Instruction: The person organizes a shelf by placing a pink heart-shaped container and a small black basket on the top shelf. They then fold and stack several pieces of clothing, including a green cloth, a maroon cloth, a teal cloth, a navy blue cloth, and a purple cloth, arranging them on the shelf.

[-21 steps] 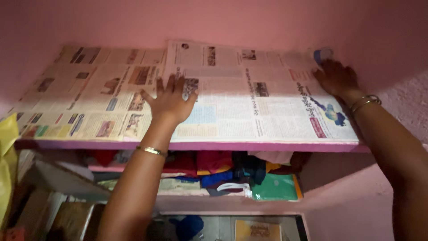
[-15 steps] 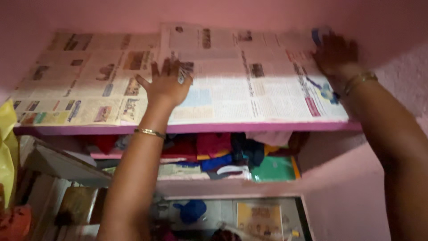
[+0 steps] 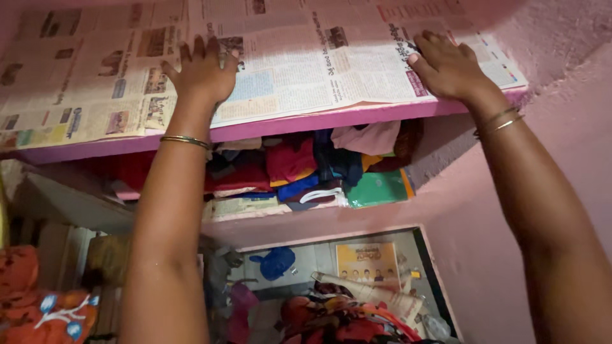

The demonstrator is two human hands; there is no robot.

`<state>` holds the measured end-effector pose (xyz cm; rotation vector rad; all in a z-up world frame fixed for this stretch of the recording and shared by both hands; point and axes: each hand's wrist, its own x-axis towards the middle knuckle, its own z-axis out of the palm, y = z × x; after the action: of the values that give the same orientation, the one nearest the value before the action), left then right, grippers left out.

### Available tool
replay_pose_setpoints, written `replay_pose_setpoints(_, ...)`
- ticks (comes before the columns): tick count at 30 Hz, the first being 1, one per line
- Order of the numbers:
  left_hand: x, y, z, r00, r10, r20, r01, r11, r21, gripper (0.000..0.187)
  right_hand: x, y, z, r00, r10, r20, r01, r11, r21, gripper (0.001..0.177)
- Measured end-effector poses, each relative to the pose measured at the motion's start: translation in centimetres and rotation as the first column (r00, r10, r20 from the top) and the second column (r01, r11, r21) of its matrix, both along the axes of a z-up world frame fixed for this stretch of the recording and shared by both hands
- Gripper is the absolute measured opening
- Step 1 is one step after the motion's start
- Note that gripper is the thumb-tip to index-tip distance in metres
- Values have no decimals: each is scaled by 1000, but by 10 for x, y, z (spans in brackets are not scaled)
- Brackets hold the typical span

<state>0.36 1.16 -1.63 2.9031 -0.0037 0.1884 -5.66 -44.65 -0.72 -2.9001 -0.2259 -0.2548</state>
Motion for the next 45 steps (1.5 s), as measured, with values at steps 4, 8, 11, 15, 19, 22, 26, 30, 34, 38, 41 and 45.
replay_pose_setpoints(4, -13, 8, 12, 996, 33, -83, -35, 999, -23, 74, 5, -2, -6, 1000, 2, 26, -2, 1000, 9, 73)
replay_pose_setpoints(8, -29, 19, 25, 998, 32, -60, -36, 997, -74, 74, 7, -4, -10, 998, -10, 66, 8, 1000, 19, 73)
replay_pose_setpoints(11, -42, 20, 24, 1000, 9, -3, -10, 993, -114, 76, 3, -4, -10, 997, -32, 74, 31, 999, 14, 72)
replay_pose_setpoints(15, -56, 21, 21, 993, -61, 100, 71, 992, -103, 80, -2, 13, 8, 982, -19, 188, 9, 998, 55, 67)
replay_pose_setpoints(19, -68, 29, 6, 986, -28, 164, 41, 996, -75, 78, -14, 57, 20, 964, 167, 208, -175, 984, 19, 65)
replay_pose_setpoints(22, -79, 39, -10, 973, -19, 229, 30, 999, -43, 74, -30, 91, 15, 944, 311, 107, -310, 950, -20, 62)
replay_pose_setpoints(26, -92, 46, -33, 905, -29, 424, 44, 999, -25, 64, -44, 114, 2, 962, 260, 88, -256, 965, -58, 57)
replay_pose_setpoints(30, -95, 44, -46, 795, -37, 606, 43, 999, 5, 55, -49, 111, -4, 950, 274, 147, -262, 960, -93, 55)
replay_pose_setpoints(34, -95, 44, -47, 783, -35, 622, 60, 998, -19, 54, -50, 113, -3, 932, 284, 226, -273, 959, -79, 53)
replay_pose_setpoints(38, -102, 44, -40, 777, -36, 628, 112, 990, -81, 55, -66, 121, -1, 851, 266, 453, -290, 957, -17, 46)
replay_pose_setpoints(41, -111, 40, -31, 760, -36, 649, 153, 981, -124, 54, -92, 121, -5, 746, 171, 643, -321, 939, 122, 32)
replay_pose_setpoints(45, -118, 13, -14, 718, -120, 686, 261, 960, -105, 51, -151, 118, -40, 662, -25, 749, -270, 924, 270, 17)
